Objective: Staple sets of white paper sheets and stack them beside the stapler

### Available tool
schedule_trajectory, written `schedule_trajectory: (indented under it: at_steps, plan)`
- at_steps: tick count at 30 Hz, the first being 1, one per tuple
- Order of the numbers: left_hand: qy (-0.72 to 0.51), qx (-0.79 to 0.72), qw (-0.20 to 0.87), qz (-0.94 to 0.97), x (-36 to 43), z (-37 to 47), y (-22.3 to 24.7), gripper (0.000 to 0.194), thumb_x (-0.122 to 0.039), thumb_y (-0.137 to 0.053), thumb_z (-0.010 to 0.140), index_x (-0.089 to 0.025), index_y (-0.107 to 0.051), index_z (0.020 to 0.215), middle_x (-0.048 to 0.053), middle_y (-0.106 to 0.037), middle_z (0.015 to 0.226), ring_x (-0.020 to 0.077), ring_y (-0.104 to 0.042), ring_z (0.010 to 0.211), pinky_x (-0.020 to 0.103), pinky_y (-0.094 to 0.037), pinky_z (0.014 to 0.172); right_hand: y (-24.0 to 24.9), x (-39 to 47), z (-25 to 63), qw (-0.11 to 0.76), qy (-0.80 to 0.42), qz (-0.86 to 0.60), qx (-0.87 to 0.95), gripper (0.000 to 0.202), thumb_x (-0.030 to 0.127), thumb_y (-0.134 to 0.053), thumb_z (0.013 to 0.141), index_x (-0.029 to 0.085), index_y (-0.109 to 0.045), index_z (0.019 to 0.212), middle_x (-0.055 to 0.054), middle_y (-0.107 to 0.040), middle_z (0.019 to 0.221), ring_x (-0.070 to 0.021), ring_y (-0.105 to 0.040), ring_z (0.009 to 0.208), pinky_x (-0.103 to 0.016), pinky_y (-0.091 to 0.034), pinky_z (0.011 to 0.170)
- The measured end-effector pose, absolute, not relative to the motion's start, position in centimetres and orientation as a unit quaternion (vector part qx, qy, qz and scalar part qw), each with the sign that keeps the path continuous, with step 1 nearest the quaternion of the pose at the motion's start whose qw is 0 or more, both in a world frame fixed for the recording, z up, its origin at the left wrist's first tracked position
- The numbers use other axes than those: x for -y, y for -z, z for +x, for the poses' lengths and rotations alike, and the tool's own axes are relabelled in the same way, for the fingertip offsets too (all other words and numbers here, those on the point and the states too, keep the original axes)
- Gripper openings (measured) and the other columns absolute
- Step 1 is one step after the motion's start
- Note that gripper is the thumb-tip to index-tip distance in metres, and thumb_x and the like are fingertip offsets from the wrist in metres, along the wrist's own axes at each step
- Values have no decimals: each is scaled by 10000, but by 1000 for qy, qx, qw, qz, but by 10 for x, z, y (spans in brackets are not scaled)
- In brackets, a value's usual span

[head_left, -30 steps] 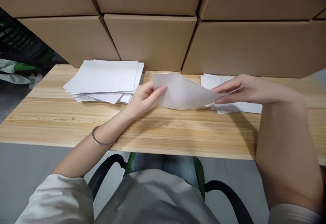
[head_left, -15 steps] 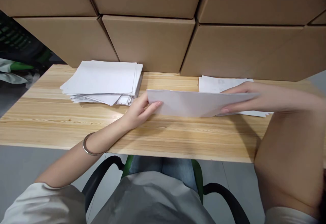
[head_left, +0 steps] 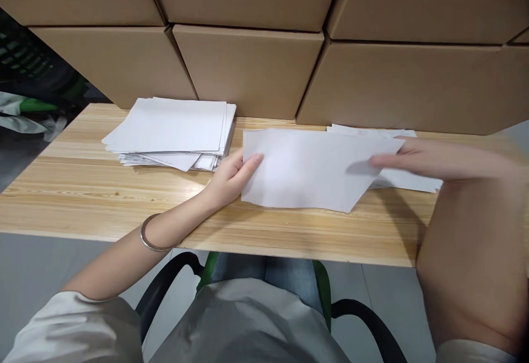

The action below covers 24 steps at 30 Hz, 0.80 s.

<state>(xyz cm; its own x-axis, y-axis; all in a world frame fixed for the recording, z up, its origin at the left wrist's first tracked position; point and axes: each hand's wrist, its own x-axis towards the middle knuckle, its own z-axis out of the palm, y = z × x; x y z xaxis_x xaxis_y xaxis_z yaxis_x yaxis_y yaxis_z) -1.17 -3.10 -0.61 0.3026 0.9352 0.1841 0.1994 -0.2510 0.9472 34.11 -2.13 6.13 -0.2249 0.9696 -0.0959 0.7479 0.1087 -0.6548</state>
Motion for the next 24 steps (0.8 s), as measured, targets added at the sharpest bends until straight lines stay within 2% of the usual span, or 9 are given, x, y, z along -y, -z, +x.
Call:
schedule_trajectory:
  at_steps: [3,5,6,7,9,12,14,19,24]
  plan:
    - [-398,-435,546,594,26,-13,5,429,-561,-600,874,-154,-636,1005,74,-732,969,187,-665,807,265,-507,681,-60,11,338,305,-399,-588,633,624,611,-319,973,192,-775,899,-147,-749,927,-225,-709,895,-407,-508,833]
    - [-346,-442,621,547,22,-14,5,420,-539,-632,859,-149,-643,1014,73,-741,938,178,-669,759,266,-511,658,-53,3,329,380,-338,-582,635,490,460,-366,992,144,-741,991,-166,-736,986,-202,-695,927,-393,-488,883]
    - [-308,-447,649,533,21,-15,5,407,-521,-643,856,-146,-652,1013,74,-746,932,176,-673,750,266,-514,655,-48,0,324,377,-298,-576,661,381,376,-438,966,139,-716,1076,-162,-725,1062,-198,-681,985,-381,-479,921]
    - [-268,-452,669,526,20,-16,4,390,-503,-652,854,-145,-662,1009,74,-750,935,175,-677,751,264,-517,655,-42,-3,318,344,-269,-567,699,343,308,-497,925,151,-686,1165,-147,-706,1155,-202,-659,1061,-376,-467,962]
    - [-195,-460,684,532,20,-17,1,356,-476,-665,849,-151,-682,993,69,-757,952,175,-686,766,258,-520,658,-30,-6,305,231,-240,-536,775,478,216,-541,846,214,-612,1318,-88,-632,1334,-224,-582,1224,-396,-430,1052]
    - [-129,-465,681,550,21,-17,-4,345,-480,-666,848,-162,-697,981,62,-759,964,185,-698,784,255,-526,653,-17,-3,286,108,-205,-475,849,641,165,-533,777,282,-545,1408,-8,-556,1433,-265,-441,1378,-455,-372,1121]
    - [-105,-460,688,552,22,-17,-7,342,-482,-659,855,-169,-700,988,57,-760,954,183,-700,777,251,-527,644,-16,4,274,78,-182,-444,874,643,176,-538,773,285,-545,1407,4,-581,1401,-281,-401,1400,-457,-391,1098]
    - [-59,-444,698,558,19,-20,-8,325,-480,-649,868,-160,-699,899,39,-752,852,143,-672,660,224,-495,579,-20,19,249,62,-184,-465,864,356,304,-554,840,223,-625,1179,-68,-676,1194,-274,-611,1102,-384,-504,844]
    - [-11,-444,692,569,16,-23,-9,373,-522,-659,848,-150,-688,855,41,-737,793,139,-656,596,222,-464,524,-14,19,247,70,-198,-527,823,221,273,-515,851,234,-493,1067,-81,-660,1217,-249,-654,936,-331,-476,694]
